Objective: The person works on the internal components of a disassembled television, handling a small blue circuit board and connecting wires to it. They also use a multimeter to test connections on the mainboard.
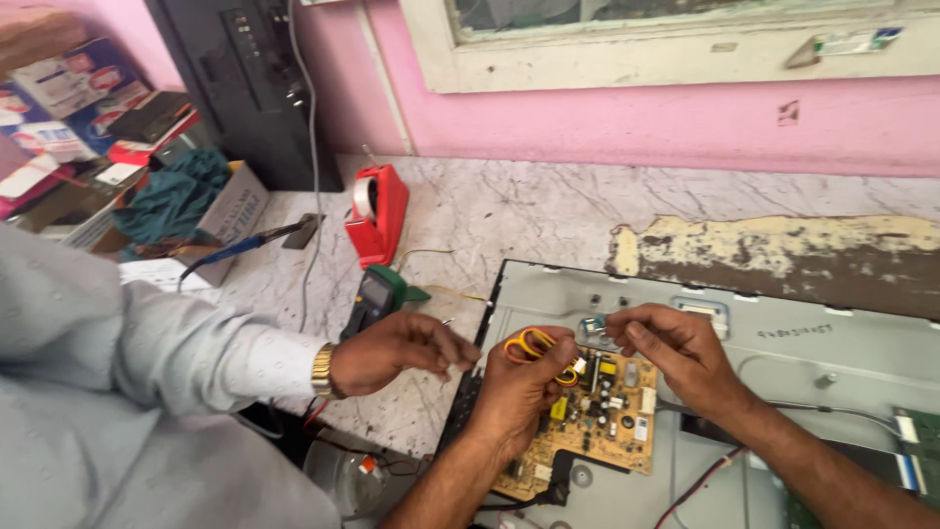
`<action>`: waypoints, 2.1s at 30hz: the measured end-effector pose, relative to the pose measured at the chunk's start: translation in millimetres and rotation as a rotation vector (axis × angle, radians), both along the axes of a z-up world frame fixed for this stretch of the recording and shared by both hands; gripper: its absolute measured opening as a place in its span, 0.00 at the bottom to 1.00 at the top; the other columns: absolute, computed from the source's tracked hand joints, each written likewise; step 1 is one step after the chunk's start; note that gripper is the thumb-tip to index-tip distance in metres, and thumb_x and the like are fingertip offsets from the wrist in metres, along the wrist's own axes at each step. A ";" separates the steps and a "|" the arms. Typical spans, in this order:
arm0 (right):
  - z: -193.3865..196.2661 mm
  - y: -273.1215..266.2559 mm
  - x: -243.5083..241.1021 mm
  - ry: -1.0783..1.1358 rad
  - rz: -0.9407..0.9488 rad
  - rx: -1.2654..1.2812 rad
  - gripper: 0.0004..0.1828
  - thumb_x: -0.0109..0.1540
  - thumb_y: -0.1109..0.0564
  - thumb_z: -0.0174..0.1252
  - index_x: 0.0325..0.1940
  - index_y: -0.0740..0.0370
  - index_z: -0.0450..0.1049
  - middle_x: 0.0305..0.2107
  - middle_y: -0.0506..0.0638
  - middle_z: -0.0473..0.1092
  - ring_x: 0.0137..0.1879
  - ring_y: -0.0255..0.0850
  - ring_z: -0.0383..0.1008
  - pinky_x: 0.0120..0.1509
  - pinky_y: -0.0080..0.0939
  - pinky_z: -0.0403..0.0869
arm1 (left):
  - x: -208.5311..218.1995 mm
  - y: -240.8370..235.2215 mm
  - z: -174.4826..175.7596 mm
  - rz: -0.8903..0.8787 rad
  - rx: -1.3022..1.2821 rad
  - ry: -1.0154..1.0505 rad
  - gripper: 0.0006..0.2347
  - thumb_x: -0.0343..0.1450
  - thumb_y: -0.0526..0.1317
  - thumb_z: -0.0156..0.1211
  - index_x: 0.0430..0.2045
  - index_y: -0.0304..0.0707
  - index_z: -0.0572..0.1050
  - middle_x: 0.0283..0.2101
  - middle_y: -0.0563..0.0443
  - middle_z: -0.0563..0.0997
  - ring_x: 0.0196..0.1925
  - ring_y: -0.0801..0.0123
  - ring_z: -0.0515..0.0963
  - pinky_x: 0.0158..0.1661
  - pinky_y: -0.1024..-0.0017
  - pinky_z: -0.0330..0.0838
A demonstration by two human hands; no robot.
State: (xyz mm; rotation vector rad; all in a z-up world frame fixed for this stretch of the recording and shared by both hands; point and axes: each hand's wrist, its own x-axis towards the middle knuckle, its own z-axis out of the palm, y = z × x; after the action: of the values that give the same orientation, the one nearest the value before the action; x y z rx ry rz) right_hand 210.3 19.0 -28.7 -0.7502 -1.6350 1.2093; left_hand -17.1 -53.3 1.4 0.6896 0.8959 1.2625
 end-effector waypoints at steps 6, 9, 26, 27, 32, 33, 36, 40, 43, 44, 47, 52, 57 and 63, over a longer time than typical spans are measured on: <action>-7.5 11.6 9.8 -0.059 0.055 -0.094 0.13 0.64 0.65 0.61 0.52 0.71 0.80 0.32 0.52 0.79 0.37 0.34 0.76 0.41 0.35 0.77 | 24.5 53.1 12.6 -0.059 0.350 0.465 0.10 0.66 0.35 0.72 0.35 0.38 0.75 0.28 0.60 0.77 0.30 0.81 0.74 0.29 0.81 0.71; -0.2 20.3 11.8 -0.017 0.034 -0.100 0.13 0.63 0.66 0.60 0.52 0.69 0.79 0.33 0.51 0.79 0.38 0.33 0.77 0.43 0.33 0.78 | 28.7 80.4 18.1 -0.203 0.405 0.537 0.08 0.70 0.36 0.71 0.31 0.32 0.77 0.28 0.57 0.79 0.30 0.80 0.74 0.30 0.79 0.70; -32.3 94.7 84.0 0.006 -0.380 -0.359 0.07 0.66 0.62 0.52 0.41 0.66 0.75 0.24 0.47 0.70 0.30 0.33 0.69 0.34 0.36 0.70 | 28.2 193.8 -13.2 -0.181 0.476 0.669 0.09 0.71 0.40 0.70 0.35 0.32 0.81 0.26 0.52 0.82 0.25 0.78 0.73 0.27 0.75 0.67; -34.1 95.6 83.1 0.066 -0.355 -0.405 0.07 0.65 0.62 0.52 0.41 0.65 0.75 0.25 0.47 0.70 0.30 0.33 0.69 0.34 0.36 0.70 | 23.8 196.3 -20.8 -0.202 0.451 0.479 0.08 0.72 0.39 0.70 0.36 0.31 0.81 0.27 0.53 0.82 0.27 0.80 0.72 0.28 0.77 0.66; -35.0 93.3 75.6 -0.026 -0.241 -0.368 0.03 0.66 0.61 0.56 0.39 0.63 0.73 0.25 0.45 0.70 0.30 0.32 0.68 0.35 0.35 0.70 | 0.4 206.9 -41.0 -0.133 0.213 0.397 0.08 0.73 0.40 0.65 0.38 0.34 0.81 0.27 0.55 0.82 0.24 0.79 0.73 0.25 0.77 0.66; -34.9 92.2 72.9 -0.085 -0.242 -0.346 0.03 0.66 0.60 0.57 0.39 0.62 0.73 0.26 0.45 0.70 0.30 0.31 0.68 0.35 0.34 0.70 | -1.4 206.3 -43.2 -0.093 0.220 0.410 0.08 0.73 0.41 0.64 0.38 0.34 0.81 0.26 0.56 0.82 0.24 0.79 0.73 0.24 0.78 0.65; -32.7 87.2 65.1 -0.176 -0.231 -0.197 0.03 0.65 0.60 0.57 0.41 0.62 0.74 0.29 0.41 0.71 0.34 0.27 0.68 0.37 0.30 0.70 | 0.3 200.2 -45.1 -0.014 0.346 0.678 0.09 0.73 0.41 0.65 0.39 0.34 0.83 0.25 0.53 0.81 0.24 0.78 0.73 0.25 0.76 0.68; -28.8 80.7 57.9 -0.474 -0.401 -0.142 0.05 0.65 0.59 0.59 0.43 0.64 0.76 0.27 0.44 0.72 0.30 0.29 0.65 0.33 0.33 0.67 | 4.7 188.0 -39.0 -0.058 0.452 0.989 0.09 0.71 0.42 0.67 0.37 0.36 0.82 0.25 0.52 0.83 0.25 0.80 0.78 0.27 0.77 0.72; -29.2 80.1 55.1 -0.521 -0.422 -0.143 0.06 0.65 0.59 0.60 0.44 0.64 0.76 0.27 0.45 0.74 0.31 0.30 0.68 0.34 0.33 0.69 | 2.4 182.5 -31.4 -0.079 0.398 0.916 0.09 0.71 0.42 0.65 0.37 0.37 0.78 0.24 0.52 0.82 0.24 0.80 0.77 0.27 0.76 0.70; -29.8 80.6 54.4 -0.469 -0.403 -0.140 0.06 0.65 0.60 0.60 0.44 0.63 0.76 0.28 0.45 0.74 0.32 0.30 0.69 0.34 0.33 0.70 | 1.1 181.8 -29.3 -0.076 0.366 0.856 0.08 0.71 0.41 0.64 0.38 0.37 0.77 0.24 0.52 0.82 0.24 0.80 0.76 0.26 0.76 0.69; -30.4 81.5 54.9 -0.255 -0.367 -0.185 0.04 0.66 0.61 0.58 0.44 0.64 0.75 0.31 0.47 0.74 0.35 0.31 0.72 0.39 0.33 0.72 | -2.1 183.2 -26.1 -0.079 0.384 0.788 0.08 0.71 0.41 0.64 0.36 0.38 0.75 0.22 0.53 0.80 0.24 0.81 0.74 0.26 0.76 0.68; -32.9 82.4 56.8 0.249 -0.379 -0.167 0.03 0.70 0.62 0.54 0.49 0.60 0.71 0.37 0.47 0.75 0.39 0.33 0.74 0.45 0.36 0.75 | -2.2 183.4 -33.6 -0.241 0.458 0.766 0.10 0.72 0.42 0.67 0.28 0.33 0.79 0.23 0.57 0.78 0.24 0.82 0.71 0.25 0.78 0.68; -39.0 89.7 65.2 0.103 -0.454 -0.125 0.09 0.70 0.63 0.55 0.55 0.61 0.73 0.34 0.50 0.74 0.39 0.34 0.74 0.46 0.36 0.75 | 4.4 175.3 -31.4 -0.353 0.543 0.871 0.10 0.69 0.43 0.70 0.34 0.35 0.84 0.25 0.52 0.81 0.25 0.75 0.72 0.26 0.72 0.68; -47.3 95.8 67.5 -0.076 -0.359 -0.134 0.07 0.66 0.64 0.57 0.48 0.64 0.77 0.40 0.45 0.77 0.45 0.29 0.75 0.50 0.31 0.76 | 13.0 154.7 -10.6 -0.338 0.972 1.336 0.15 0.63 0.46 0.73 0.36 0.38 0.82 0.38 0.46 0.82 0.43 0.55 0.79 0.44 0.58 0.73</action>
State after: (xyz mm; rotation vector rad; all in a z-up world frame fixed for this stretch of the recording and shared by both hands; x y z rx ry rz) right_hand 277.7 114.8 -76.0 -1.1324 -1.4119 1.0464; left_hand -4.0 101.4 -9.2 2.5093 1.0554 0.7501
